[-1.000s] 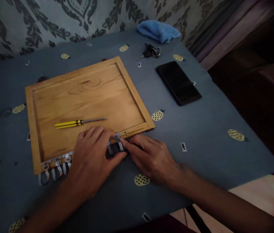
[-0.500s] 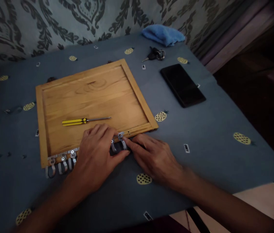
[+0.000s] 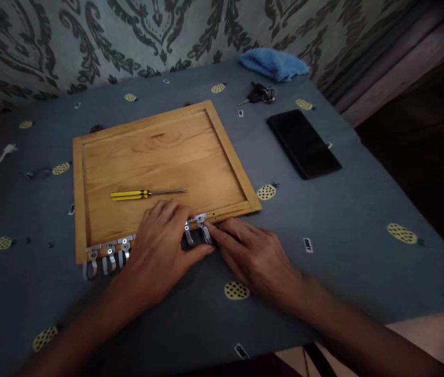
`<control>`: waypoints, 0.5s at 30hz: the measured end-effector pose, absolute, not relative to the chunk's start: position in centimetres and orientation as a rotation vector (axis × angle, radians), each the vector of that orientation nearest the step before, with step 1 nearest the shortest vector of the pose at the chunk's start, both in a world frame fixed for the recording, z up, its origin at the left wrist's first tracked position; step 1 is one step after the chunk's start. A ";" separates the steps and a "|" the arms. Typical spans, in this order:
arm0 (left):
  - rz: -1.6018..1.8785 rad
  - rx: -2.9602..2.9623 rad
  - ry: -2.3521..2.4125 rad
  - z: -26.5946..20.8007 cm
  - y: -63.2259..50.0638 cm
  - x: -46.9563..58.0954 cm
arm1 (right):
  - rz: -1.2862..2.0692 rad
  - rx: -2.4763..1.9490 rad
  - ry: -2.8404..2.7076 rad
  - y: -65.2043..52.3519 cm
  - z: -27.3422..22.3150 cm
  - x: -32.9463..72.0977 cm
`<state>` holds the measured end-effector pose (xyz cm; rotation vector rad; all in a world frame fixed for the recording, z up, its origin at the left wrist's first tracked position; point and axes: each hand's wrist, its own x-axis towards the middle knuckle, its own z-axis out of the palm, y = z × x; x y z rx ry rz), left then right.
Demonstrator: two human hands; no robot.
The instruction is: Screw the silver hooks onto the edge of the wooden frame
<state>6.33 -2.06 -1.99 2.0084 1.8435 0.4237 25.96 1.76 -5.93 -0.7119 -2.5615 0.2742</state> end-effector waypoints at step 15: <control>0.424 1.991 1.865 -2.1 -2.0 6.6 | 0.292 -0.701 -2.562 1.9 -6.0 26.0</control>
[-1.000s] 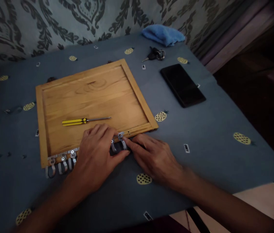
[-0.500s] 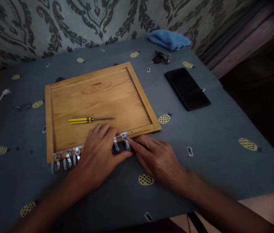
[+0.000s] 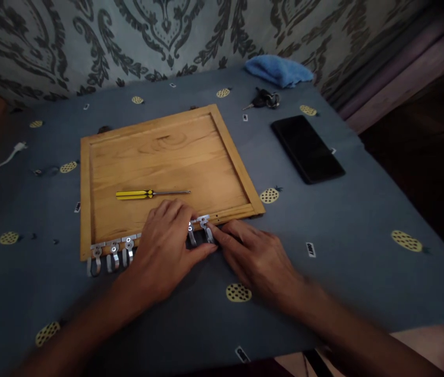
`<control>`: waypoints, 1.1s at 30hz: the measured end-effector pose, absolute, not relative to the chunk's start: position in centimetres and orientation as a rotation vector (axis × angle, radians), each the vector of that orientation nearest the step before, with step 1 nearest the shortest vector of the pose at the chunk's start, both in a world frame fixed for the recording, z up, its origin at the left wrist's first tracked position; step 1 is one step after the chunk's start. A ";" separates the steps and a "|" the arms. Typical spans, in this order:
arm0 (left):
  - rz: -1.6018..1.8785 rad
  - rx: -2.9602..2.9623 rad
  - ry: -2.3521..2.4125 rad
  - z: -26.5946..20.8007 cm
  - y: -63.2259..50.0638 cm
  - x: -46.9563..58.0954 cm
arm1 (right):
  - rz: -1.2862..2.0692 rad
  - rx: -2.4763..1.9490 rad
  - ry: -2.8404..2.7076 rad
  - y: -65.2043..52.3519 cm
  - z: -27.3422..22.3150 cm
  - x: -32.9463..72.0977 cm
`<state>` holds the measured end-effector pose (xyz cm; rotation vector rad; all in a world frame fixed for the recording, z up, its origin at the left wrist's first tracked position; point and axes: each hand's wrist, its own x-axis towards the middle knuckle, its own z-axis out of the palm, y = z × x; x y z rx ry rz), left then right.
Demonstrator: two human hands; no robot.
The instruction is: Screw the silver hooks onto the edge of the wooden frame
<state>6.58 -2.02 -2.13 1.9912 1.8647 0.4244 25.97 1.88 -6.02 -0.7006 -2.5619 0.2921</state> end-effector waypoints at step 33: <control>0.396 2.006 1.882 -2.1 -1.9 6.7 | 0.317 -0.721 -2.578 1.8 -6.2 26.0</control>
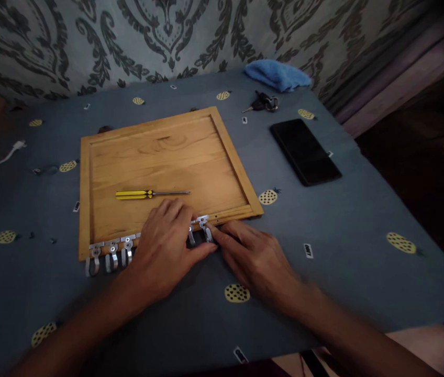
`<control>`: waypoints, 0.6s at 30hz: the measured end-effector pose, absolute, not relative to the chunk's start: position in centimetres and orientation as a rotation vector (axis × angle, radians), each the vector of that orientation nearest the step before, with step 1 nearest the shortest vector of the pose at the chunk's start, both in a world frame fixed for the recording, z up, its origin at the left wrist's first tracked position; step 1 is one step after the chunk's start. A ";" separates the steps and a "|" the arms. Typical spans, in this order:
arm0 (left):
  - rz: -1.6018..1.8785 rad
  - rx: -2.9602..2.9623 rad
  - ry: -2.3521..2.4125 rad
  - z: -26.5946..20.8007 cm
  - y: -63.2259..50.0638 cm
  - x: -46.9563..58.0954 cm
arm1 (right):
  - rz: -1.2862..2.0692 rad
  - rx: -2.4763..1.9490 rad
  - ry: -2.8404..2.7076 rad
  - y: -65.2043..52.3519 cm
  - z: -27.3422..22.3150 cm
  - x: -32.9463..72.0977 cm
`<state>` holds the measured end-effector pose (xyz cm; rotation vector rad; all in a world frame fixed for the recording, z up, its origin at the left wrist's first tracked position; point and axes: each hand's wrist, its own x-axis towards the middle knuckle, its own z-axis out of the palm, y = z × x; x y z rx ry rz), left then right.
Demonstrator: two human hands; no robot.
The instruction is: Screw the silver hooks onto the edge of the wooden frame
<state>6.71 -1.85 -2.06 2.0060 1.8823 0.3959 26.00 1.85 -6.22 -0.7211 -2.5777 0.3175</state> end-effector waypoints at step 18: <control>0.481 2.128 1.823 -2.4 -2.2 6.6 | 0.305 -0.735 -2.598 1.8 -6.2 26.1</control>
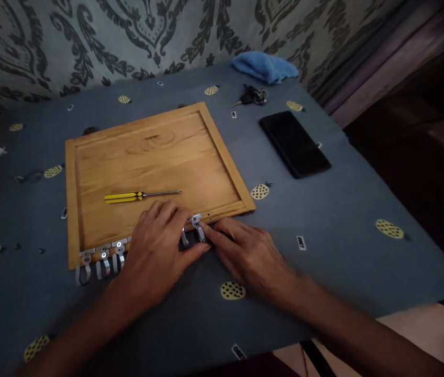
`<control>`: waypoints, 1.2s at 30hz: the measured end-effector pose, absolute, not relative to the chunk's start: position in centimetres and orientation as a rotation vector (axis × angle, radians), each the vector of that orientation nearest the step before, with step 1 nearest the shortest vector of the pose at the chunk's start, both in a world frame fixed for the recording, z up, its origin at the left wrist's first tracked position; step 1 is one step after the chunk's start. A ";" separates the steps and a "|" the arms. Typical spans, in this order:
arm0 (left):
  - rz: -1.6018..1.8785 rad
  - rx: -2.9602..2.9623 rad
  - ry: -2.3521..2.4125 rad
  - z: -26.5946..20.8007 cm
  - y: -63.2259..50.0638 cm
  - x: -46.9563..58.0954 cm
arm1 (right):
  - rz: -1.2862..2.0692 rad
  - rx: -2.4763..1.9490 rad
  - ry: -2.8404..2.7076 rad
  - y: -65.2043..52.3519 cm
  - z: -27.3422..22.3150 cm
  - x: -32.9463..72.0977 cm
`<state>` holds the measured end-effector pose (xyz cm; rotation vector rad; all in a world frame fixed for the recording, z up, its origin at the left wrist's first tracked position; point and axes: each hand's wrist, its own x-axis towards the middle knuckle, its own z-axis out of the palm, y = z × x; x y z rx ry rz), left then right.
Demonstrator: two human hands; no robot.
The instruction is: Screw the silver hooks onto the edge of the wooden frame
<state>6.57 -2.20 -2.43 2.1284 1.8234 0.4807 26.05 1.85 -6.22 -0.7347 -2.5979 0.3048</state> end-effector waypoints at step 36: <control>0.421 2.141 1.794 -1.8 -1.9 6.6 | 0.369 -0.752 -2.576 1.7 -5.6 26.3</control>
